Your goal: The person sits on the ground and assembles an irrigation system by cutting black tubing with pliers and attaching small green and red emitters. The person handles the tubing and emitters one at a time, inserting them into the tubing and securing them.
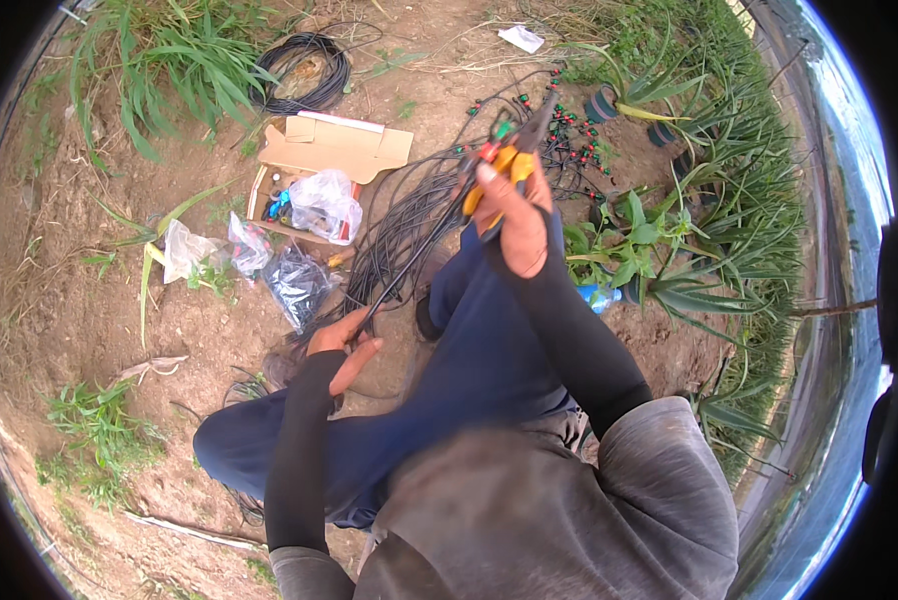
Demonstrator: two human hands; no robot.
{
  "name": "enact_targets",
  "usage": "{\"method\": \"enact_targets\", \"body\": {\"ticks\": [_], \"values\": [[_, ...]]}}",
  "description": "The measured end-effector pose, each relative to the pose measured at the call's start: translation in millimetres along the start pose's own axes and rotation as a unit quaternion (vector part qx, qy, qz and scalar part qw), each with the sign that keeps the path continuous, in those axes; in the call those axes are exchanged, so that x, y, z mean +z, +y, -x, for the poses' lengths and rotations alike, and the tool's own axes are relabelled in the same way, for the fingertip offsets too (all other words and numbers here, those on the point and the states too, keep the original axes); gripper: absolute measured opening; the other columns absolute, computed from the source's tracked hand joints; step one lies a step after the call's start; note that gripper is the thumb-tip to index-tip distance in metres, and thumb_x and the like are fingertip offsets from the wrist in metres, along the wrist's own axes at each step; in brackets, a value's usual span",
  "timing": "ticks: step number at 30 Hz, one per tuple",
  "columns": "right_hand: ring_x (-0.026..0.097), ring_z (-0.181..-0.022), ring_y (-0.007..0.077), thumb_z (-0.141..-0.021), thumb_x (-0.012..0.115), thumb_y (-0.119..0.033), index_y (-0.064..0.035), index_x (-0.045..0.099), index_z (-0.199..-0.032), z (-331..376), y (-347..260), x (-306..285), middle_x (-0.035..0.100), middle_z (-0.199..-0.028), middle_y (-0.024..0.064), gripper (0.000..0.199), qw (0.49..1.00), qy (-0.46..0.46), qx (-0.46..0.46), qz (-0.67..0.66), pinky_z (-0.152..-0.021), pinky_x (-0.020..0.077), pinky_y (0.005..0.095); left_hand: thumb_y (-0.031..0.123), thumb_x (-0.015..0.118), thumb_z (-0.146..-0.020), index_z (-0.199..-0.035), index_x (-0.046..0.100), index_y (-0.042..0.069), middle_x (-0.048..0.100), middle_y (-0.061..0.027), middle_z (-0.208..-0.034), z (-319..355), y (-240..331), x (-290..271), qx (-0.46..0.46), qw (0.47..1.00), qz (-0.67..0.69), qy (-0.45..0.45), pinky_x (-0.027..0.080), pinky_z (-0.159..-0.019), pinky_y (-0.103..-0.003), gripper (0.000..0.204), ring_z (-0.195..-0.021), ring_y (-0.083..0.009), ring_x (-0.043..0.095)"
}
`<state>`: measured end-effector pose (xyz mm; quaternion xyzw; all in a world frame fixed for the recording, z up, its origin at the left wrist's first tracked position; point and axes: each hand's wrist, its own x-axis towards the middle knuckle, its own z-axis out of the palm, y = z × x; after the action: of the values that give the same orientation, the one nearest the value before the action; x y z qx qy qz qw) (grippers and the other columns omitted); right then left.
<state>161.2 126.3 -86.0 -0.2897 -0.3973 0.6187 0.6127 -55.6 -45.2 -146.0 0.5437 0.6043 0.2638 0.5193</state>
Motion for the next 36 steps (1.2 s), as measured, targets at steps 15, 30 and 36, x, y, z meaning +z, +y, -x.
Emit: {"method": "enact_targets", "body": {"ticks": [15,30,36], "values": [[0.058,-0.053,0.0215,-0.081,0.066,0.002,0.0010,0.040,-0.107,-199.8,28.0,-334.4,0.056,-0.069,0.0111,0.036,0.903,0.364,-0.027,0.229,-0.045,0.0473,0.0352,0.010,0.052,-0.093,-0.105,0.061,-0.002,0.061,-0.0065,-0.074,-22.9,-230.3,-43.3,-0.231,0.972,-0.036,0.024,0.048,-0.065,-0.028,0.019,-0.064,-0.0140,0.059],[0.056,-0.065,0.0177,-0.088,0.064,-0.004,-0.0063,0.035,-0.122,-266.7,47.1,-418.3,0.053,-0.082,0.0083,0.045,0.901,0.376,0.028,0.215,-0.052,0.0440,0.0353,0.033,0.063,-0.088,-0.151,0.027,0.010,0.053,-0.0288,-0.132,-227.8,-133.2,12.8,-0.044,0.987,-0.146,0.047,0.042,-0.101,-0.042,0.076,-0.123,-0.0384,0.053],[0.049,-0.052,0.0135,-0.081,0.074,-0.012,-0.0026,0.045,-0.113,-106.2,182.5,-385.4,0.052,-0.072,0.0046,0.045,0.898,0.269,0.227,0.263,-0.046,0.0405,0.0299,0.024,0.065,-0.089,-0.151,0.027,0.008,0.061,-0.0236,-0.118,-161.2,-171.4,-10.0,-0.215,0.973,-0.049,-0.062,0.048,-0.090,-0.036,0.075,-0.104,-0.0263,0.063]]}}
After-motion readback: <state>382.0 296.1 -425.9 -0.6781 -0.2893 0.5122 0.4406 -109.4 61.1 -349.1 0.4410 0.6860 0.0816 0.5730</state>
